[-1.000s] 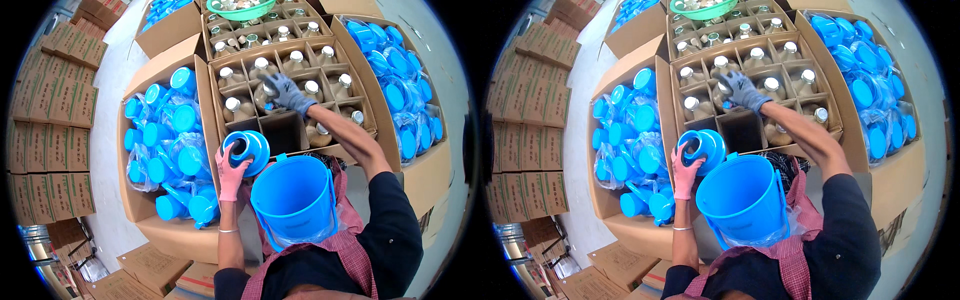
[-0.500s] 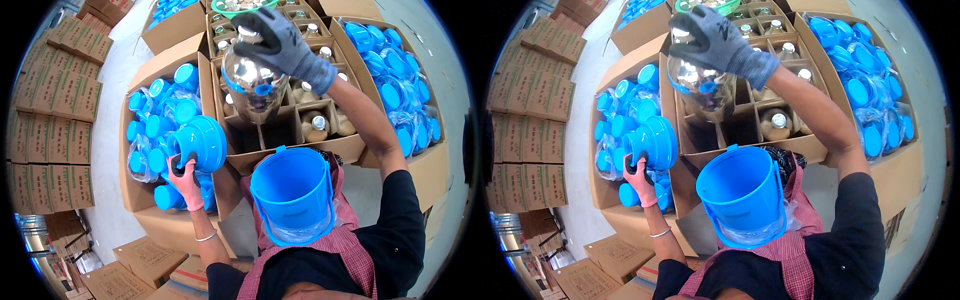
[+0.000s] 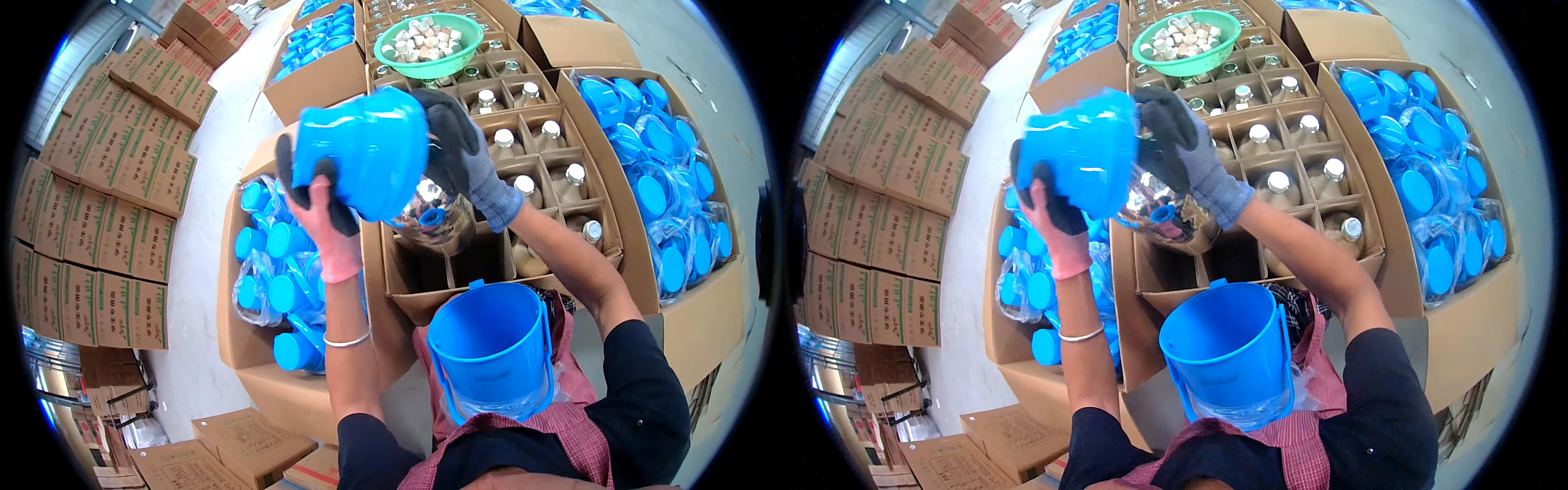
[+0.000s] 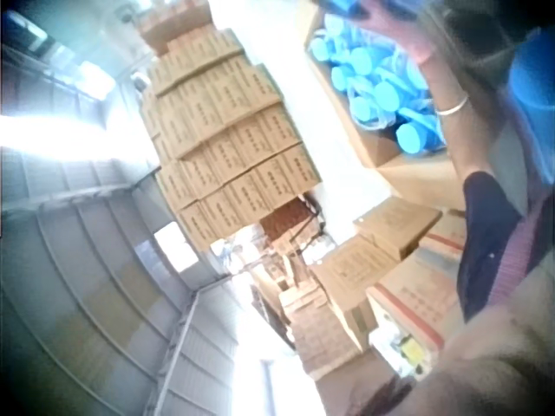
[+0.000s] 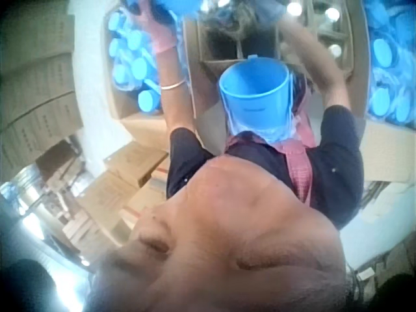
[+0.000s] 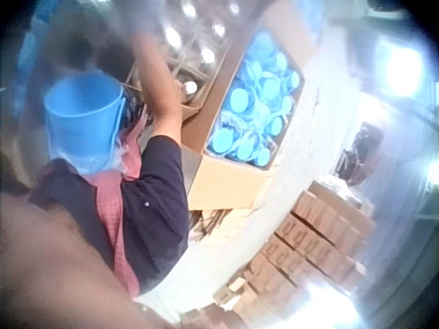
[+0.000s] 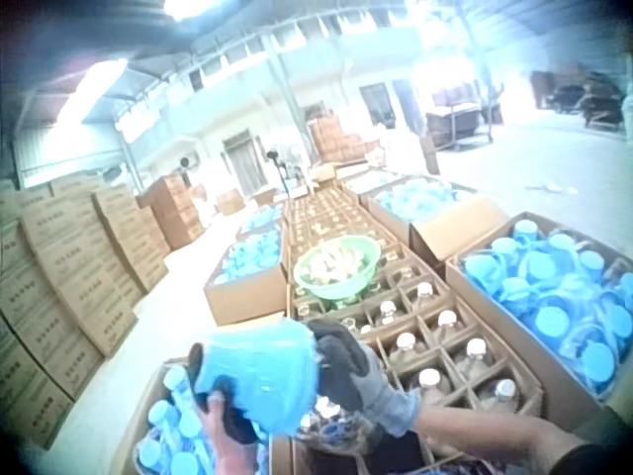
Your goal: The person assembles blue plastic containers by inserting metal canisters into them and screwing on lids. They handle multiple units, moving them from a cardboard box to a green basin and then back into the box.
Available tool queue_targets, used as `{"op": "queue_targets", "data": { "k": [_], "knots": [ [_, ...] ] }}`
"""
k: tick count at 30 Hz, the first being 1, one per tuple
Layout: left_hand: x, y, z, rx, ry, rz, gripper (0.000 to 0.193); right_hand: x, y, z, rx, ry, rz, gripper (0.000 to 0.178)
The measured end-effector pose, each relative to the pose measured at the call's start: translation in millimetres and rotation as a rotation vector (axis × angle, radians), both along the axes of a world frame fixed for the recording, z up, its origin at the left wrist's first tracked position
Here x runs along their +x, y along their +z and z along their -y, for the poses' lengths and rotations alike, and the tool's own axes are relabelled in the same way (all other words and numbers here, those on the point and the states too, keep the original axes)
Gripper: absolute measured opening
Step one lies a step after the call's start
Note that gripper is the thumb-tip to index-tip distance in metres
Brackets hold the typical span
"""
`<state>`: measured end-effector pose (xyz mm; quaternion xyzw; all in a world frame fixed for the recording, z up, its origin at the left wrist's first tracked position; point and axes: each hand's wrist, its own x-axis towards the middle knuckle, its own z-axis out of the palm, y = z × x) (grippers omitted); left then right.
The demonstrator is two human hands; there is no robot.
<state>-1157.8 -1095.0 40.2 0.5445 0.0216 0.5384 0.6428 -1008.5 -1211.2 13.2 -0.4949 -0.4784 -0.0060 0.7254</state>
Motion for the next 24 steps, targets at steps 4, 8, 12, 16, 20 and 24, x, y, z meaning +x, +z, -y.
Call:
{"op": "queue_targets", "data": {
  "k": [4,8,12,16,20,24],
  "knots": [
    [15,13,24,0.297,0.020,-0.316,0.085,13,-14,2,-0.092,-0.196,-0.037,0.028],
    [13,1,21,0.447,0.124,-0.398,0.097,23,-35,6,-0.076,0.215,-0.442,0.051],
    [13,9,33,0.610,0.242,-0.521,0.090,25,-75,16,-0.191,0.181,-0.282,0.047],
    [12,6,36,0.690,0.391,-0.620,0.094,21,-82,12,-0.146,0.322,-0.507,0.049],
    [4,7,30,0.418,0.033,-0.528,0.099,23,-72,10,-0.128,0.494,-0.601,0.051],
    [0,-2,29,0.196,-0.168,-0.468,0.103,7,-58,13,-0.039,0.558,-0.540,0.061]
  ]
}}
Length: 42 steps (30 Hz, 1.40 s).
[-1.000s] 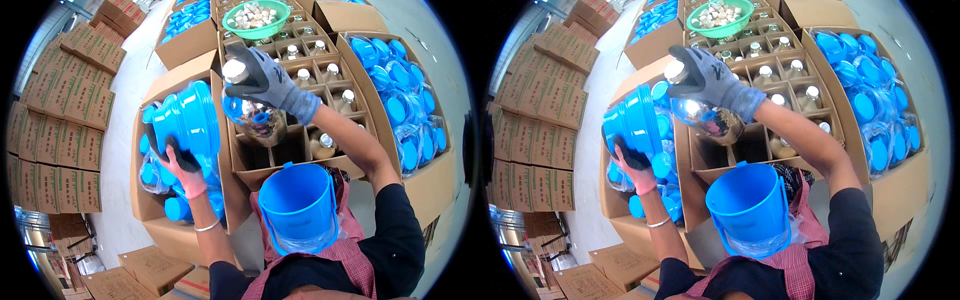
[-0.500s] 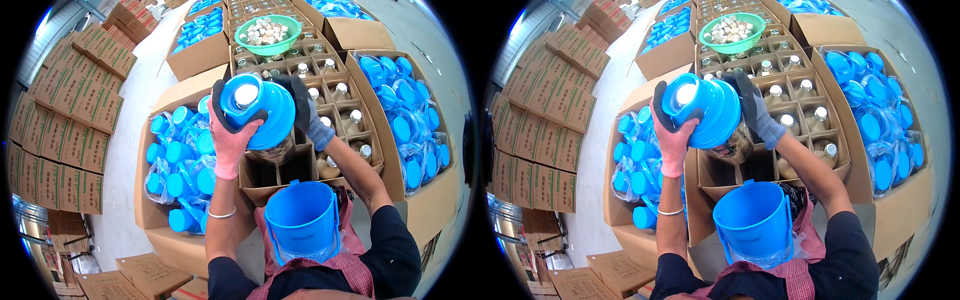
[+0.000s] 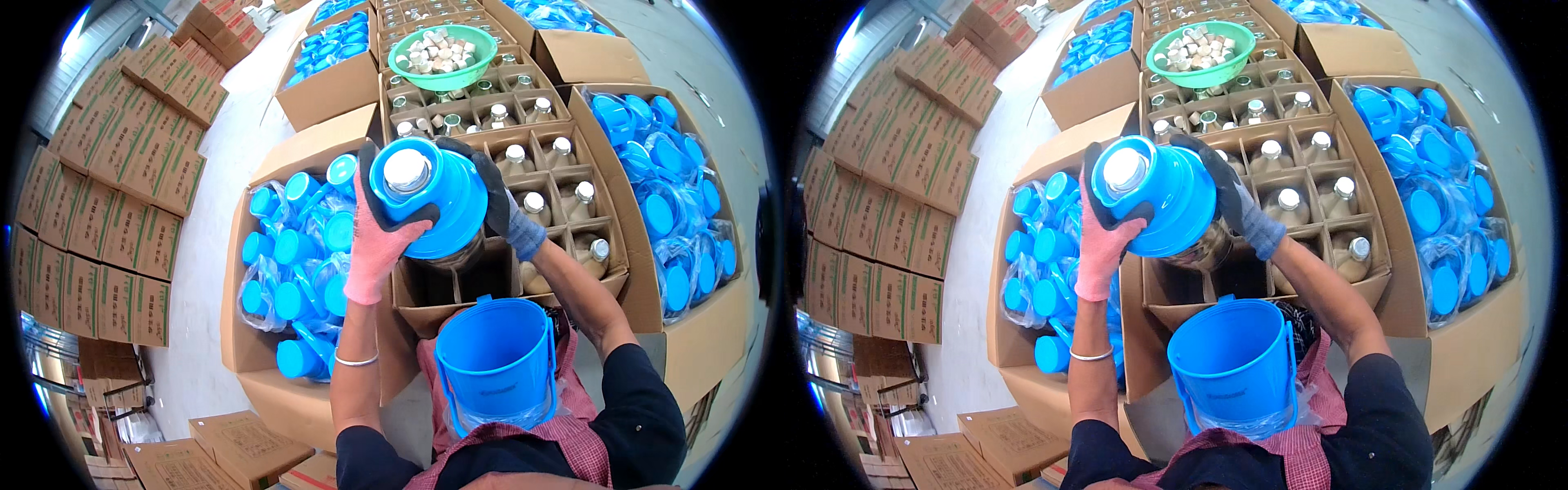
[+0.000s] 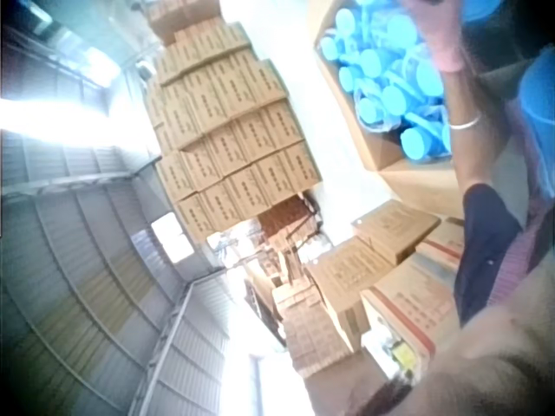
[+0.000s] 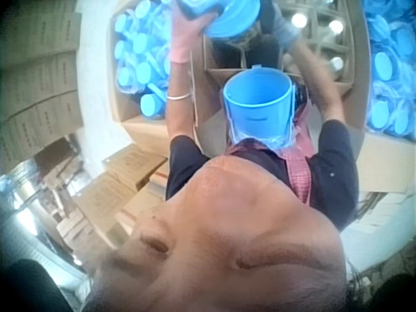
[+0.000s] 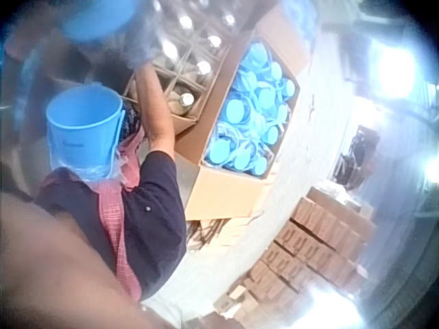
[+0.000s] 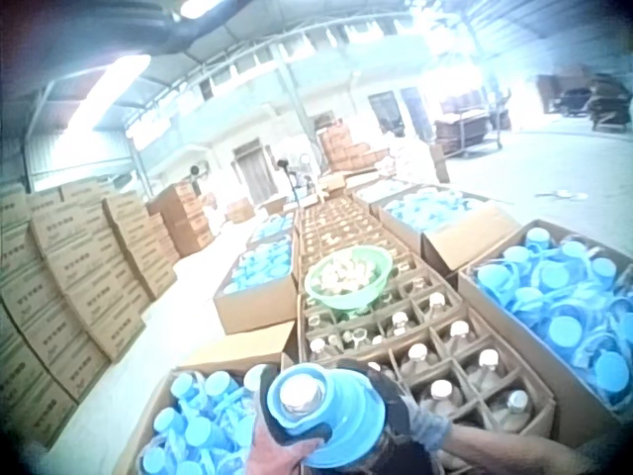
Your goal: The person assembles blue plastic containers by inserting metal canisters into them and screwing on lids. They handle multiple units, moving them from a cardboard box to a green basin and then back into the box.
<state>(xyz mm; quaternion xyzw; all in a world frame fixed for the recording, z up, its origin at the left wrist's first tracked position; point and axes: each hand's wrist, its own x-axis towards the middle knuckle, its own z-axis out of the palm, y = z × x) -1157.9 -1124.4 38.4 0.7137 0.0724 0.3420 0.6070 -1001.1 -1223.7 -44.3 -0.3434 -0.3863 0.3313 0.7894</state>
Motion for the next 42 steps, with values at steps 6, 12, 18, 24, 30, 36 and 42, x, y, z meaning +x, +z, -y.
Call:
{"op": "queue_targets", "data": {
  "k": [6,12,18,24,30,36,42],
  "knots": [
    [-16,-12,-15,0.104,-0.069,-0.116,0.105,-5,5,17,-0.093,0.049,0.157,0.068],
    [-11,-21,-15,0.066,0.007,-0.001,0.099,-12,-2,0,0.022,-0.140,0.198,0.060],
    [4,61,-37,0.120,-0.028,0.131,0.045,-6,94,5,-0.151,-0.082,0.209,0.051],
    [28,101,-34,0.227,-0.092,0.248,0.057,6,192,29,-0.183,0.269,0.178,0.046],
    [13,63,-60,-0.396,-0.262,0.010,0.058,-28,148,36,-0.314,0.251,-0.001,0.042],
    [1,7,11,-0.819,-0.384,-0.145,0.057,-50,125,119,-0.693,0.165,0.016,0.057],
    [-53,-40,74,-0.568,-0.384,-0.339,0.056,-66,65,166,-0.724,0.232,0.057,0.065]
  ]
}}
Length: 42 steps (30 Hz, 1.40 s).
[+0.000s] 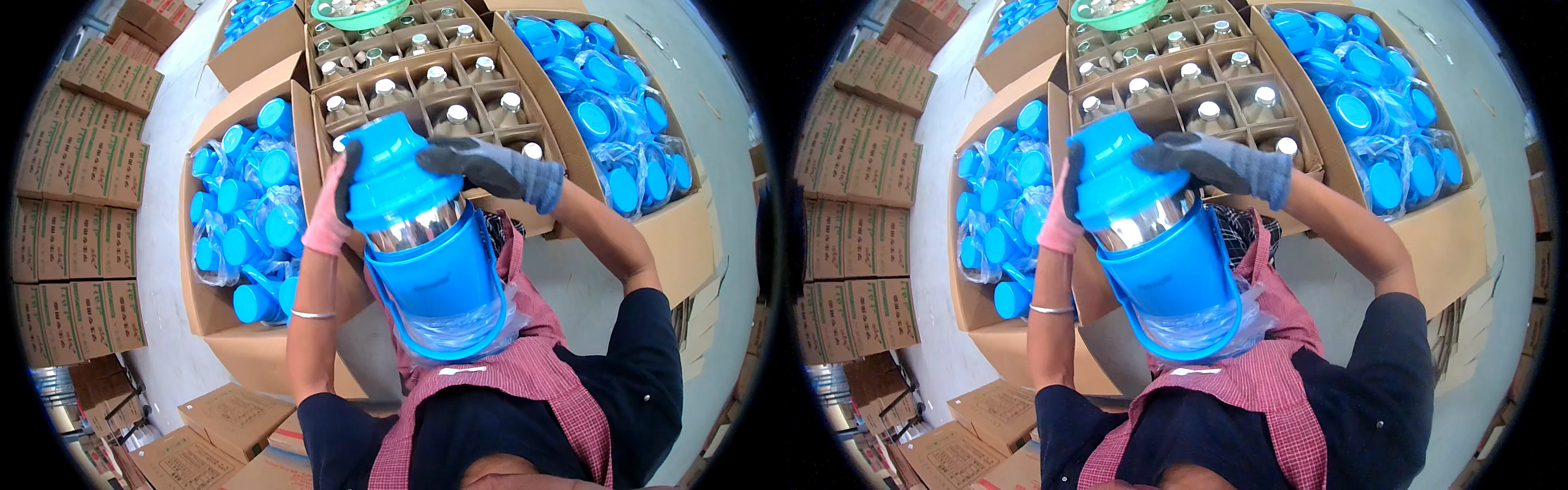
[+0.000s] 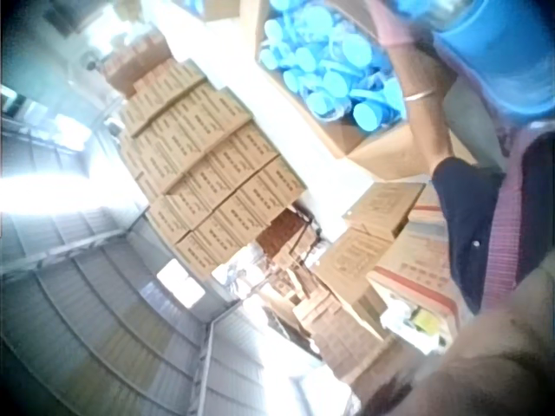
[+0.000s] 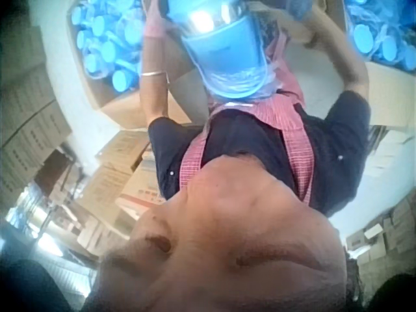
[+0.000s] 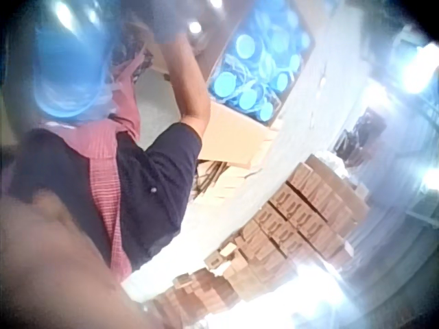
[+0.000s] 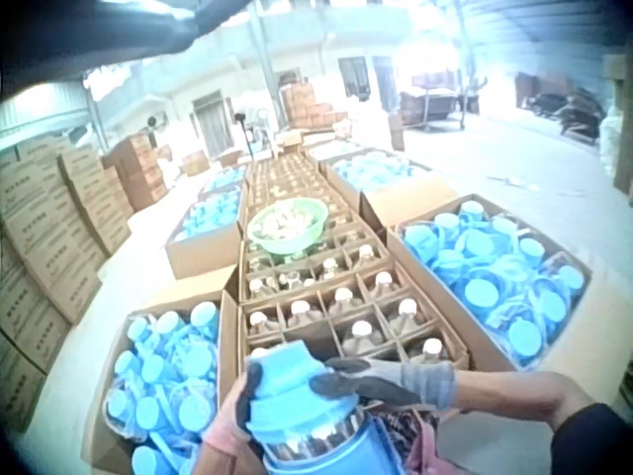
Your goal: The person assembles blue plastic containers by inserting metal canisters into them and screwing on lids. They handle multiple units, moving them from a cardboard box to a green basin and then back into the box.
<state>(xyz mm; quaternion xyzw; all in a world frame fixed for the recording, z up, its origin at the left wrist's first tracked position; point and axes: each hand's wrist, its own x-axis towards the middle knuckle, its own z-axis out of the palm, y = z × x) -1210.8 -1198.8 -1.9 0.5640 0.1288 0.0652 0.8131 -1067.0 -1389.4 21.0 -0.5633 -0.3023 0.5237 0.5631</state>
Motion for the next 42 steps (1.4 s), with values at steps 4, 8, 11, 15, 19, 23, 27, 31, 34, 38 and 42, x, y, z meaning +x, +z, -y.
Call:
{"op": "queue_targets", "data": {
  "k": [4,8,11,15,19,23,27,31,34,38,42],
  "knots": [
    [-26,-39,9,0.154,0.098,-0.123,0.060,-7,-23,15,-0.026,0.061,0.315,0.066],
    [-29,-36,20,0.256,0.060,-0.092,0.061,9,-40,23,0.044,0.164,0.994,0.061],
    [-31,-39,12,0.308,0.066,-0.136,0.063,15,-27,1,0.057,0.132,0.742,0.057],
    [-30,-26,19,0.302,0.020,-0.123,0.064,-19,-39,-26,0.119,-0.061,0.317,0.053],
    [-44,-21,46,0.657,0.250,-0.318,0.060,-22,-49,-27,0.218,0.033,0.064,0.057],
    [-39,1,71,0.967,0.257,-0.311,0.051,-15,-61,-26,0.373,0.115,-0.209,0.054],
    [-56,-54,36,0.808,0.275,-0.046,0.048,-19,-51,-34,0.237,0.064,0.055,0.063],
    [-42,-31,24,0.439,0.038,-0.149,0.050,-14,-43,-36,0.018,-0.008,0.265,0.071],
    [-54,-54,33,0.200,0.157,-0.032,0.053,-38,-38,-36,-0.120,-0.105,0.599,0.067],
    [-55,-24,65,0.930,0.148,-0.162,0.049,-22,-57,-18,0.293,-0.061,0.158,0.053],
    [-68,-33,54,1.178,0.093,0.008,0.045,-19,-61,-22,0.339,0.053,0.042,0.050]
  ]
}}
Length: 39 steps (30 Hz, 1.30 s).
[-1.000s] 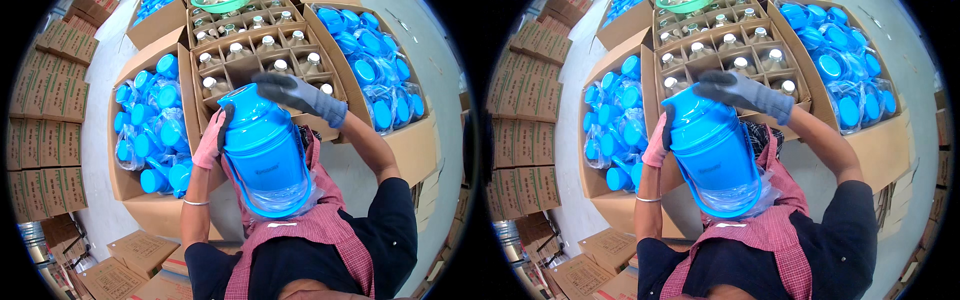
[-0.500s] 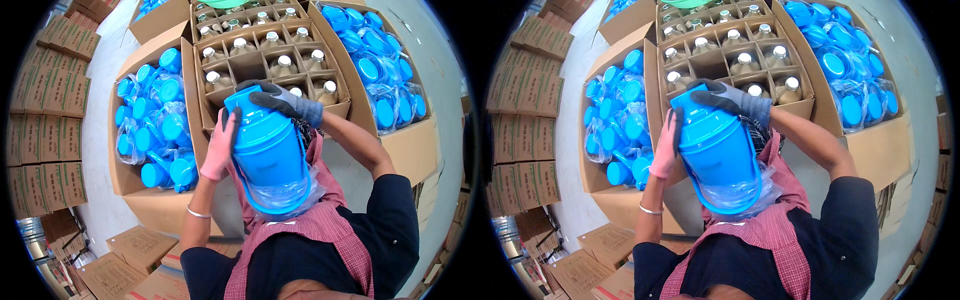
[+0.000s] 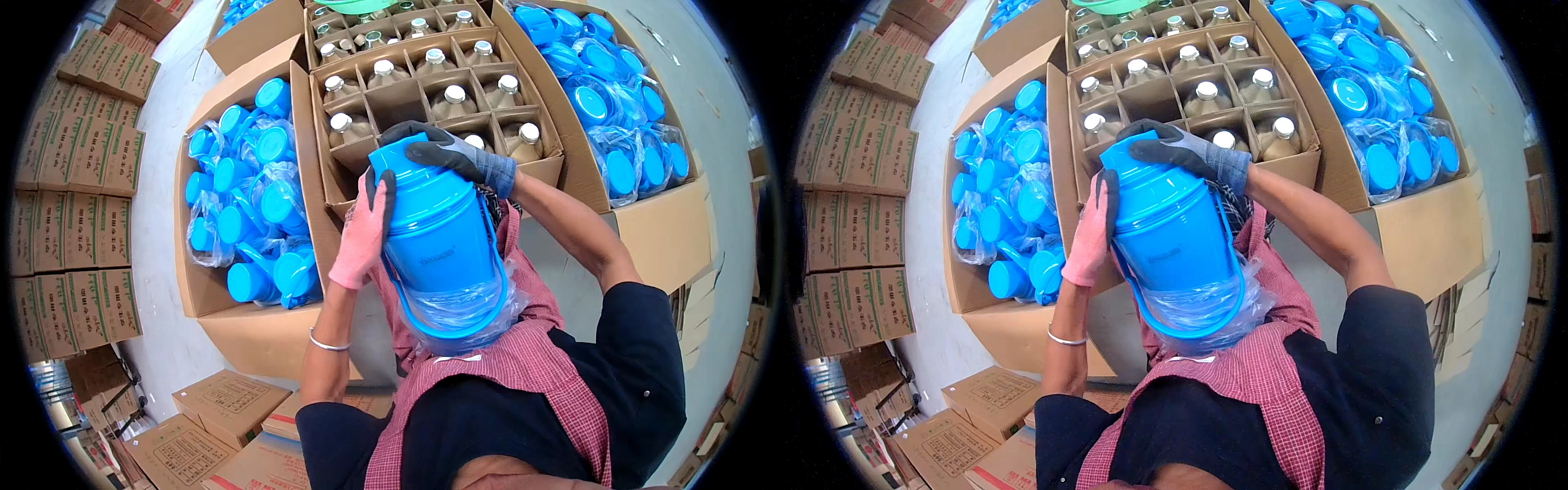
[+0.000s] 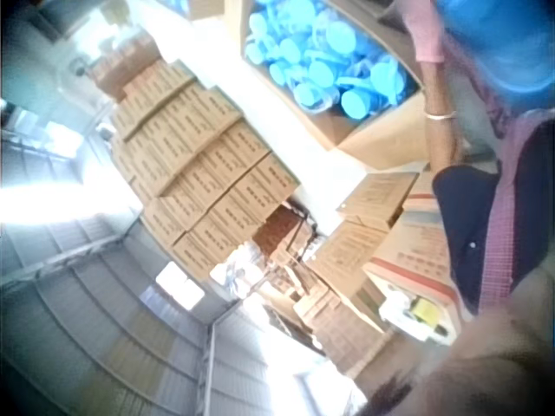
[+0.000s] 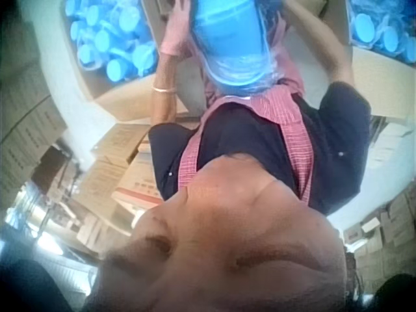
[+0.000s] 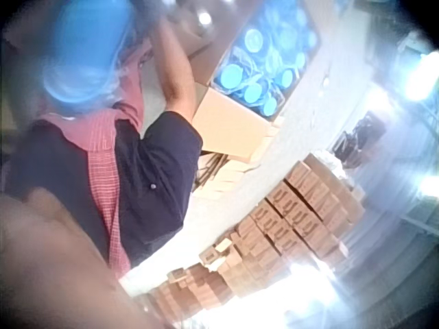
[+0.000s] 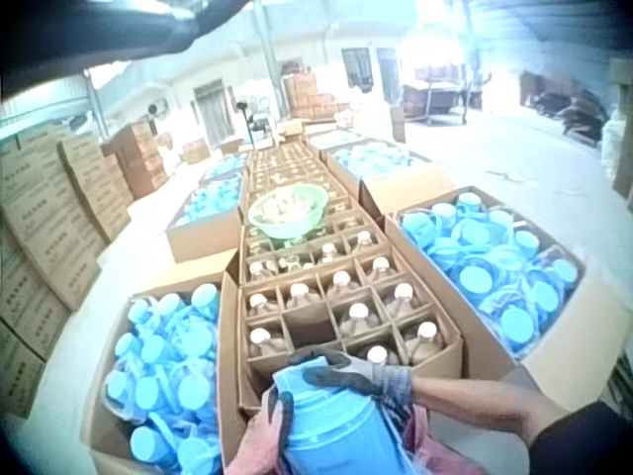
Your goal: The person assembles blue plastic containers by inserting metal canisters into them and screwing on lids. They handle multiple units, moving them from a cardboard box to a green basin and then back into the box.
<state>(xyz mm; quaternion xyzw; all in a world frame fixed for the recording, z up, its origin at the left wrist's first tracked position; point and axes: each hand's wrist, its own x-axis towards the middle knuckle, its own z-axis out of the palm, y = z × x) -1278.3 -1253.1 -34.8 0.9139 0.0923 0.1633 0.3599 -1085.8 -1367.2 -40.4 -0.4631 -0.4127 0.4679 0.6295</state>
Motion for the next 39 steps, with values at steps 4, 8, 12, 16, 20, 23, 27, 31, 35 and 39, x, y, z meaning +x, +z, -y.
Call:
{"op": "queue_targets", "data": {
  "k": [4,8,12,16,20,23,27,31,35,39],
  "knots": [
    [6,10,-31,-0.737,-0.076,-0.207,0.040,4,10,-4,-0.164,0.021,0.083,0.055],
    [15,-8,1,-1.088,0.085,0.064,0.053,-9,13,-3,-0.256,-0.140,0.271,0.059],
    [11,21,36,-0.167,0.279,-0.131,0.053,-7,10,17,-0.019,-0.004,-0.203,0.049],
    [-4,-16,1,0.103,0.018,0.104,0.045,-11,4,5,-0.001,-0.058,-0.029,0.055],
    [4,-19,18,-1.121,0.059,0.089,0.040,-41,75,40,-0.038,-0.305,0.394,0.064],
    [-4,-53,52,-1.117,0.154,0.065,0.037,-50,124,79,0.066,-0.274,0.464,0.067],
    [-11,-24,49,-0.976,0.235,-0.048,0.033,-33,116,114,-0.105,-0.472,0.386,0.061],
    [-33,47,90,-1.096,0.023,-0.105,0.044,-1,66,131,-0.227,-0.661,0.213,0.058],
    [-45,62,147,-0.704,-0.242,-0.272,0.080,-7,83,130,-0.367,-0.658,0.420,0.058],
    [-46,11,73,-1.587,-0.680,-0.302,0.065,8,116,155,-0.069,-0.376,0.441,0.054]
  ]
}}
